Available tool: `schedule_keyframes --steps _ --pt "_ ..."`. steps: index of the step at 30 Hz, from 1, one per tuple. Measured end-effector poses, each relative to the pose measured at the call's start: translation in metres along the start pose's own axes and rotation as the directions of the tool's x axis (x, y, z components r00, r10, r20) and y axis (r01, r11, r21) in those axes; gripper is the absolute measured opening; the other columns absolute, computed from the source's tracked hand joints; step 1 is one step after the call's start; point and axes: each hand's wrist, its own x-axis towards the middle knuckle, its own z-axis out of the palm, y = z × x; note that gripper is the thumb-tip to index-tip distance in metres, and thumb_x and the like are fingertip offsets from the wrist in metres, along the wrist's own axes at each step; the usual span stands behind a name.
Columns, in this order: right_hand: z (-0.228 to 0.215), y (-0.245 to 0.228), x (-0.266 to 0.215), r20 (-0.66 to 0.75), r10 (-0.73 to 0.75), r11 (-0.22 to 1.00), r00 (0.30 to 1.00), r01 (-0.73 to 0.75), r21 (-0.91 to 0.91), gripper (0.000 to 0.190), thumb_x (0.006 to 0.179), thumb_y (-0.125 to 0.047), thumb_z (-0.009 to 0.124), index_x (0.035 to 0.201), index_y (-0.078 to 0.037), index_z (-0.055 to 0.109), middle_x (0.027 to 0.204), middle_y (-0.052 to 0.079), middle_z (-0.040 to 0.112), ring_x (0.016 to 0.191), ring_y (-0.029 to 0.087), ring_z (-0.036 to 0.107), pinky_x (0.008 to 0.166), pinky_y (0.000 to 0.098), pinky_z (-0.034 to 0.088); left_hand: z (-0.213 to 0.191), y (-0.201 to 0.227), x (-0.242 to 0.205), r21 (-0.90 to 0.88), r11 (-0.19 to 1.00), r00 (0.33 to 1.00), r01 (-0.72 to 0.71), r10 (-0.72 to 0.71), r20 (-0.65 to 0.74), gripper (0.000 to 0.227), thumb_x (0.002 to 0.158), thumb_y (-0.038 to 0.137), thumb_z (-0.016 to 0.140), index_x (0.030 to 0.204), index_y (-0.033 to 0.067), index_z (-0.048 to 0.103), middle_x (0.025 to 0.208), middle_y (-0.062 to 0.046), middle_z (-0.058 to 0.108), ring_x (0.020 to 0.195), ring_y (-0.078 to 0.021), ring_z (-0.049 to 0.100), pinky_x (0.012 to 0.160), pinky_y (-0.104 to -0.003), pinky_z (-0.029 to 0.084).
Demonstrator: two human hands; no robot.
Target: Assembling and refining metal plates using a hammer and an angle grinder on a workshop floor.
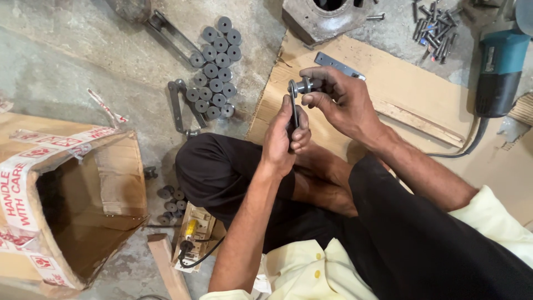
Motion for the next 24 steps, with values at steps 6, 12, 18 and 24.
schedule_keyframes --steps 6,12,18,24 --pt "-0.007 0.005 0.001 0.012 0.037 0.984 0.999 -0.034 -0.173 0.023 0.111 -0.020 0.056 0.118 -0.001 0.067 0.084 0.005 0.071 0.073 0.013 0.072 0.063 0.0271 0.059 0.006 0.000 0.003 0.104 0.995 1.000 -0.002 0.005 -0.028 0.055 0.107 0.057 0.043 0.084 0.0087 0.055 0.059 0.004 0.038 0.046 -0.0077 0.031 0.044 -0.024 0.026" --pt "-0.021 0.043 -0.010 -0.018 0.270 0.963 0.963 -0.270 -0.015 0.062 0.119 -0.042 0.035 0.091 -0.002 0.072 0.075 0.007 0.071 0.064 0.017 0.069 0.058 0.0298 0.056 0.010 -0.004 0.009 0.075 0.997 0.999 0.027 -0.026 -0.019 0.053 0.108 0.056 0.043 0.086 0.0087 0.054 0.061 0.005 0.038 0.049 -0.0063 0.032 0.044 -0.023 0.026" --pt "-0.026 0.006 -0.004 0.022 -0.291 0.956 0.957 0.291 -0.035 0.046 0.115 -0.036 0.057 0.134 0.005 0.051 0.110 0.018 0.062 0.100 0.022 0.066 0.083 0.0346 0.061 0.011 -0.002 0.011 0.100 0.995 1.000 0.015 -0.014 -0.011 0.052 0.108 0.054 0.041 0.087 0.0084 0.054 0.061 0.005 0.038 0.049 -0.0062 0.032 0.044 -0.023 0.025" --pt "-0.028 0.020 -0.006 -0.028 0.129 0.986 0.991 -0.131 -0.098 0.025 0.116 -0.025 0.058 0.108 -0.003 0.068 0.085 0.004 0.072 0.073 0.010 0.067 0.064 0.0263 0.053 0.027 -0.005 0.018 0.461 0.871 0.966 -0.171 0.241 -0.097 0.048 0.111 0.044 0.040 0.111 0.0026 0.064 0.065 0.001 0.047 0.051 -0.0091 0.040 0.045 -0.024 0.032"
